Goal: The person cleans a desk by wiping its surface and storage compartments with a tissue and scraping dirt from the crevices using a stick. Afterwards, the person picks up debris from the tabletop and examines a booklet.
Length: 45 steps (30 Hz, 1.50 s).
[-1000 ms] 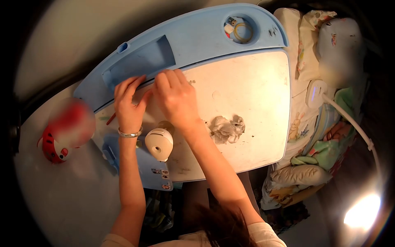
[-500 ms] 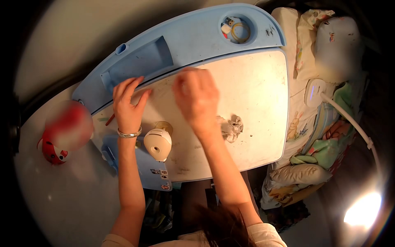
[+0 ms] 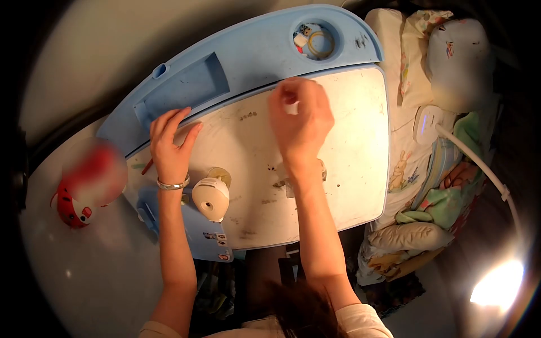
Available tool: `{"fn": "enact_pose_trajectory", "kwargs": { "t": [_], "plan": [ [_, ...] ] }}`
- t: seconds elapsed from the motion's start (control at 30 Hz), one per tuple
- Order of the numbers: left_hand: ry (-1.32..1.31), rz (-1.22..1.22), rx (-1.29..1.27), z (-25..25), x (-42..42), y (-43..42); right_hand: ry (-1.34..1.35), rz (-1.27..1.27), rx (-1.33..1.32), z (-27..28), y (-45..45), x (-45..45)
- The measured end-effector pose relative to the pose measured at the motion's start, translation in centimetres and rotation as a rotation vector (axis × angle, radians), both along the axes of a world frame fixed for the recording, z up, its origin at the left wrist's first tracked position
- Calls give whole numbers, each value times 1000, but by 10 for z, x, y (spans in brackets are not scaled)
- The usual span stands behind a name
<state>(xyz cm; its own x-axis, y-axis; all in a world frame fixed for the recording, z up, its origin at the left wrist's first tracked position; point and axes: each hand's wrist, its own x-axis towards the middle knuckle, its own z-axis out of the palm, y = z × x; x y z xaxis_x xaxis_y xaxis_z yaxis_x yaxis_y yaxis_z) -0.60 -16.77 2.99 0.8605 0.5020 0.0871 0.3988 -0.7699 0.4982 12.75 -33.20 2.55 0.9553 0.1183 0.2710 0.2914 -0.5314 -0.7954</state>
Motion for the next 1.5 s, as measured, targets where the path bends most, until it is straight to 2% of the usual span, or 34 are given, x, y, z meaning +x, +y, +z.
{"fn": "enact_pose_trajectory", "kwargs": {
  "t": [0.1, 0.2, 0.4, 0.43, 0.47, 0.53, 0.6, 0.67, 0.77, 0.87, 0.97, 1.07, 1.27, 1.5],
  "plan": [
    [-9, 3, -1, -1, 0, -1, -8, 193, 34, 1, 17, -18],
    [0, 5, 3, 0, 3, -2, -1, 246, 20, -9, 32, -31],
    [8, 2, 1, 2, 3, -2, 47, 121, 13, -15, 15, -12],
    [11, 4, 5, 3, 4, -2, 133, 52, 92, -16, 9, -8],
    [14, 7, 10, 4, 4, -2, 143, 33, 38, -13, 0, -1],
    [31, 3, 23, 5, 5, -1, 259, -26, 100, -1, -9, 9],
    [12, -39, 48, 8, 10, -2, 436, -44, 293, 9, -23, 22],
    [-43, -113, 96, 20, 28, -4, 482, -65, 369, 10, -41, 39],
    [89, -74, -336, 33, 52, -24, 565, -13, 246, 6, -57, 59],
    [162, -141, -585, 26, 68, -44, 576, 23, 197, 1, -61, 65],
    [181, -214, -533, 21, 75, -56, 580, 52, 256, 0, -60, 66],
    [234, -230, -396, 20, 80, -59, 582, 97, 65, 5, -59, 67],
    [252, -240, -361, 26, 83, -61, 399, 293, -217, 9, -60, 76],
    [249, -237, -316, 22, 83, -67, 351, 395, -85, 1, -61, 82]
  ]
}}
